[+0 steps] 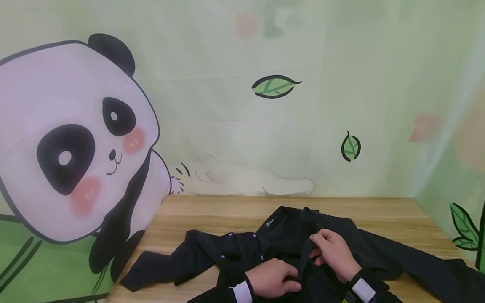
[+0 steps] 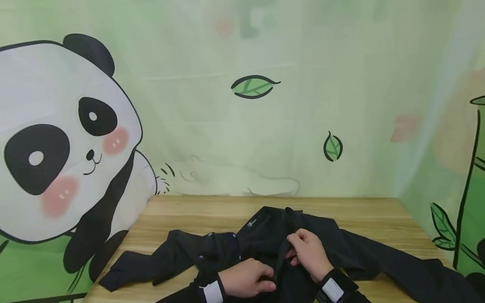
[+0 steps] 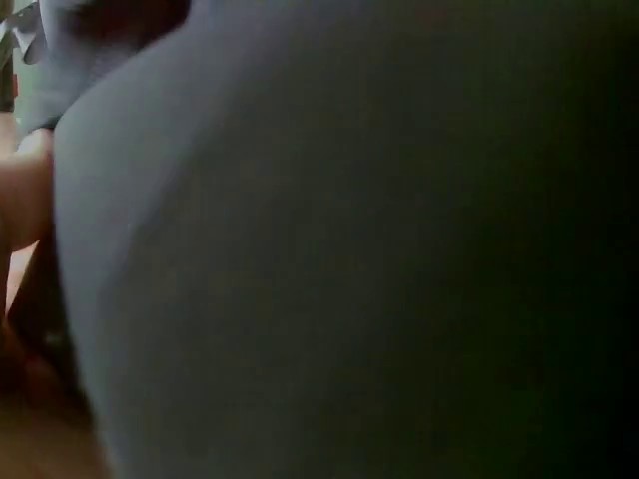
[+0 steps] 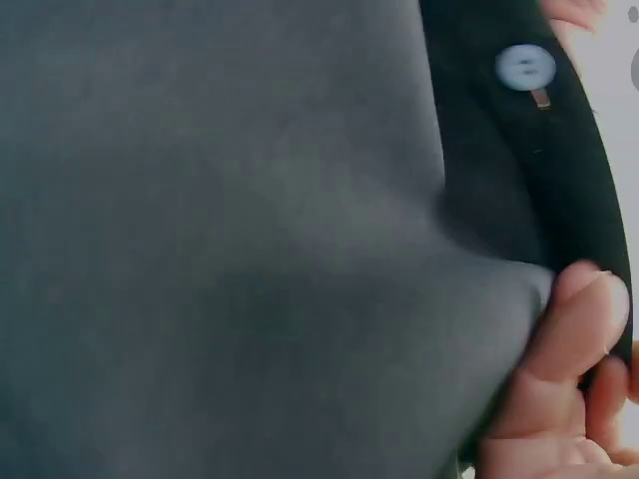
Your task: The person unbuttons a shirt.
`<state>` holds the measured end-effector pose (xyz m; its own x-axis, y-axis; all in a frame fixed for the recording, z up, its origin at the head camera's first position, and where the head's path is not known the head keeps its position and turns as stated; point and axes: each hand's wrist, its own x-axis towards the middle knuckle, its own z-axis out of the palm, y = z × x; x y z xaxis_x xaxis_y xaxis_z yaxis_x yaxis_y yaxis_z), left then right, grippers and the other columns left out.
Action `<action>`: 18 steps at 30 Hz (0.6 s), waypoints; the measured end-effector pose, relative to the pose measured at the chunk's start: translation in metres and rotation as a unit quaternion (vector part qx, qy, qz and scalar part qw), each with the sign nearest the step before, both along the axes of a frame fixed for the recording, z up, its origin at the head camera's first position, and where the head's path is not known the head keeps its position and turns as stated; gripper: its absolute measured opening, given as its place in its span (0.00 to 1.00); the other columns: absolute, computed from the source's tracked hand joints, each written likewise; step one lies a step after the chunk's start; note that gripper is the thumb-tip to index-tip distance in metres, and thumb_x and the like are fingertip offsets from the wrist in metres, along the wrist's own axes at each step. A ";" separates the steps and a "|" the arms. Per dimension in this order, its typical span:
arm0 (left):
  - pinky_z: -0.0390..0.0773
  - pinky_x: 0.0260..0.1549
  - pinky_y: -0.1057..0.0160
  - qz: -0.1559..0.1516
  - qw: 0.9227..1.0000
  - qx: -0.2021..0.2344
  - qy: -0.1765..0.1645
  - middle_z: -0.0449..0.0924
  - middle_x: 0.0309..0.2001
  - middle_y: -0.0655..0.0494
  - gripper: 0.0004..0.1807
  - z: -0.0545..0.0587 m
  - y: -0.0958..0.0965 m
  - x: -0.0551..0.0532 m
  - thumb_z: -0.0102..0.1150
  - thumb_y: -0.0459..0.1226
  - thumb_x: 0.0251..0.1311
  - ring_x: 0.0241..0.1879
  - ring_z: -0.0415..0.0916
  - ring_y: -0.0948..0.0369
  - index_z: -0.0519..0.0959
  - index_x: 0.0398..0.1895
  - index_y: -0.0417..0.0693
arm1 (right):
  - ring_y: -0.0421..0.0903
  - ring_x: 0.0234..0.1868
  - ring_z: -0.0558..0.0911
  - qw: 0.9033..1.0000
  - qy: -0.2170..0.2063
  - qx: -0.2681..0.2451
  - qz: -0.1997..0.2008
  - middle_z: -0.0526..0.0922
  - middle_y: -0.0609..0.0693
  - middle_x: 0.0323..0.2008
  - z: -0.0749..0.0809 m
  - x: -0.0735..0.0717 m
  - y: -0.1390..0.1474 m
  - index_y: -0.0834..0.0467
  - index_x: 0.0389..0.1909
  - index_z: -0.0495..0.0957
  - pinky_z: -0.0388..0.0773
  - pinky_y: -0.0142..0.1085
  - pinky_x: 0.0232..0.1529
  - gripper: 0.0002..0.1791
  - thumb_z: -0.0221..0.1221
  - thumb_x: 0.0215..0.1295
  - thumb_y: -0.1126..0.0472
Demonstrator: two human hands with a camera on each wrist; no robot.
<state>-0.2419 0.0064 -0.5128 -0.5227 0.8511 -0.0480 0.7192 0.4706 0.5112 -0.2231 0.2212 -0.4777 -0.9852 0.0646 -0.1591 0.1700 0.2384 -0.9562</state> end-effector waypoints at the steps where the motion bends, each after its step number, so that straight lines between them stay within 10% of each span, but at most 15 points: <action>1: 0.71 0.31 0.79 0.011 1.000 0.008 -0.005 0.77 0.27 0.71 0.10 0.008 -0.002 0.003 0.59 0.43 0.79 0.27 0.72 0.77 0.87 0.39 0.53 | 0.46 0.27 0.81 1.000 0.001 0.011 -0.001 0.84 0.51 0.28 0.001 0.000 -0.001 0.61 0.37 0.80 0.81 0.37 0.28 0.15 0.55 0.81 0.55; 9: 0.66 0.21 0.76 0.130 0.983 0.126 -0.008 0.67 0.19 0.72 0.05 0.007 -0.009 0.005 0.65 0.34 0.67 0.18 0.61 0.77 0.85 0.33 0.50 | 0.43 0.29 0.79 0.963 0.040 0.176 0.200 0.81 0.46 0.28 -0.006 0.023 -0.011 0.57 0.40 0.81 0.73 0.33 0.30 0.21 0.62 0.76 0.41; 18: 0.67 0.23 0.80 0.145 0.981 0.127 -0.005 0.78 0.18 0.72 0.05 0.019 -0.002 0.018 0.75 0.38 0.59 0.19 0.65 0.81 0.89 0.26 0.52 | 0.43 0.26 0.74 0.960 0.026 0.174 0.220 0.78 0.45 0.25 -0.006 0.033 -0.017 0.56 0.36 0.82 0.68 0.33 0.28 0.19 0.63 0.75 0.43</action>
